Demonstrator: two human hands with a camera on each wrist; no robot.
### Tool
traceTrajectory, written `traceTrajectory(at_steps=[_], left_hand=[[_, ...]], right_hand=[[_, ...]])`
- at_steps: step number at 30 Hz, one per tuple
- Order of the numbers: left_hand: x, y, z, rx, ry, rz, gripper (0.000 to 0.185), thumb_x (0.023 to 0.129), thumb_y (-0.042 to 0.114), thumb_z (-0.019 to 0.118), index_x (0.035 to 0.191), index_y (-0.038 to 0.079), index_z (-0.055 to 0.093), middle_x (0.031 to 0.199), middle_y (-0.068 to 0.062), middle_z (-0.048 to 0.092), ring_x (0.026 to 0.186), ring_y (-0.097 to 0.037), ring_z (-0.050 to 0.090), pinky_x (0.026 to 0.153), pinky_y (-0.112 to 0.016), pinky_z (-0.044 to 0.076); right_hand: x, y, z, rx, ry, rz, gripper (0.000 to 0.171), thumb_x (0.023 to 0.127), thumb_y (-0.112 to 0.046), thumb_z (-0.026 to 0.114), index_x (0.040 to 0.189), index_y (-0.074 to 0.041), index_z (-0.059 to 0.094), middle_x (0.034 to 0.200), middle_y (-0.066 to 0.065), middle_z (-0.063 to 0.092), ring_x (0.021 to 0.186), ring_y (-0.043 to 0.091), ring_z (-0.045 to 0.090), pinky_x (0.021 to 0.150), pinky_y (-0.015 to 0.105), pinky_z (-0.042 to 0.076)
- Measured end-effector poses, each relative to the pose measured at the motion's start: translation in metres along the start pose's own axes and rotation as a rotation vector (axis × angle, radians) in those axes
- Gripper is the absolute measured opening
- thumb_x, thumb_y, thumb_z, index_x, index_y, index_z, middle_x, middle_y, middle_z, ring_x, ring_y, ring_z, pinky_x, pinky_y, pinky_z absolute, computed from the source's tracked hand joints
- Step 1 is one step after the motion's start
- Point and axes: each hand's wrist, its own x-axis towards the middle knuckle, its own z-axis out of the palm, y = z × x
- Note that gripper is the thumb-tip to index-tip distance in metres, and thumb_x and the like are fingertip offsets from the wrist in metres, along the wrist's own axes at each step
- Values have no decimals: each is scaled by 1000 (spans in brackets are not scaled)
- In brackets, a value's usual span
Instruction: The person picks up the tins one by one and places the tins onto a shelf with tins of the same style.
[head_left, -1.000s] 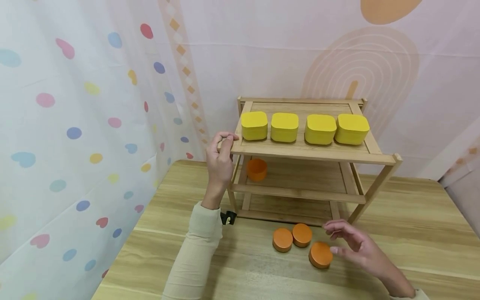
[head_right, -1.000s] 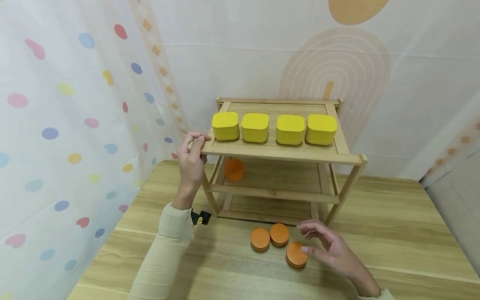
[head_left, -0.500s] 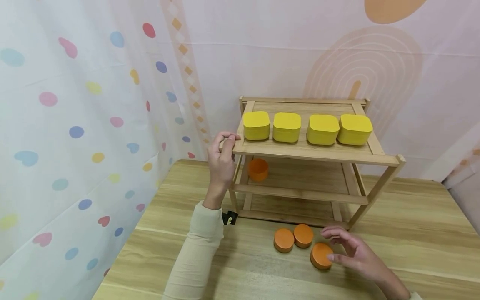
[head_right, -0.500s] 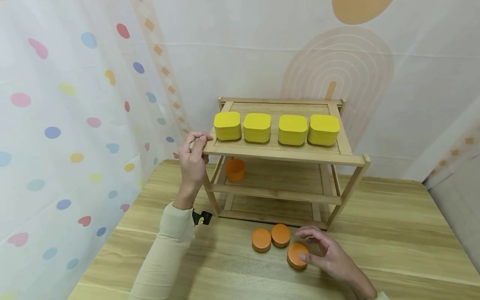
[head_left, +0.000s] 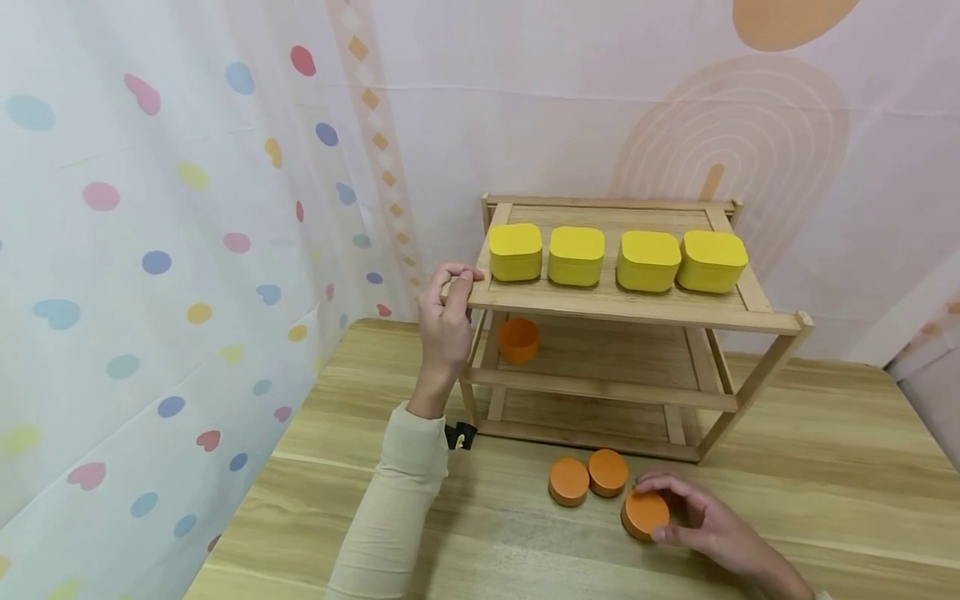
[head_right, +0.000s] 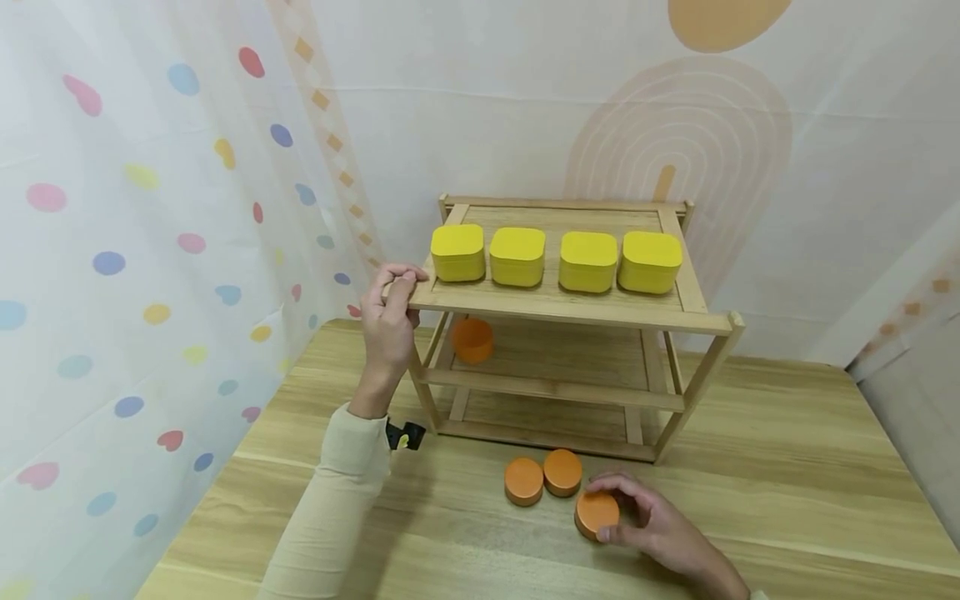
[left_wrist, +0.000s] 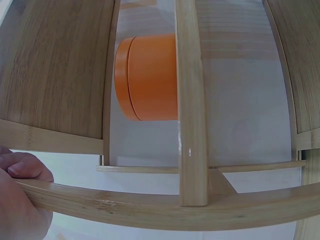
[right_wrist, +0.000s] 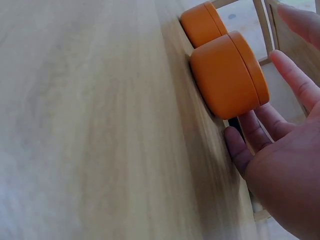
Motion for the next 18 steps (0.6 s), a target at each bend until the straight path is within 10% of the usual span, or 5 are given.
traceTrajectory(at_steps=[18], left_hand=[[-1,1,0,7,-4,-23,28,102,20,45,95,2,65,58,-5,40,45,-14,30,43,-24,25]], right_hand=[[-4,8,0,1,-70,155,33,93,3,61,125,-2,56,146,26,36,134,-3,37,102,16,39]])
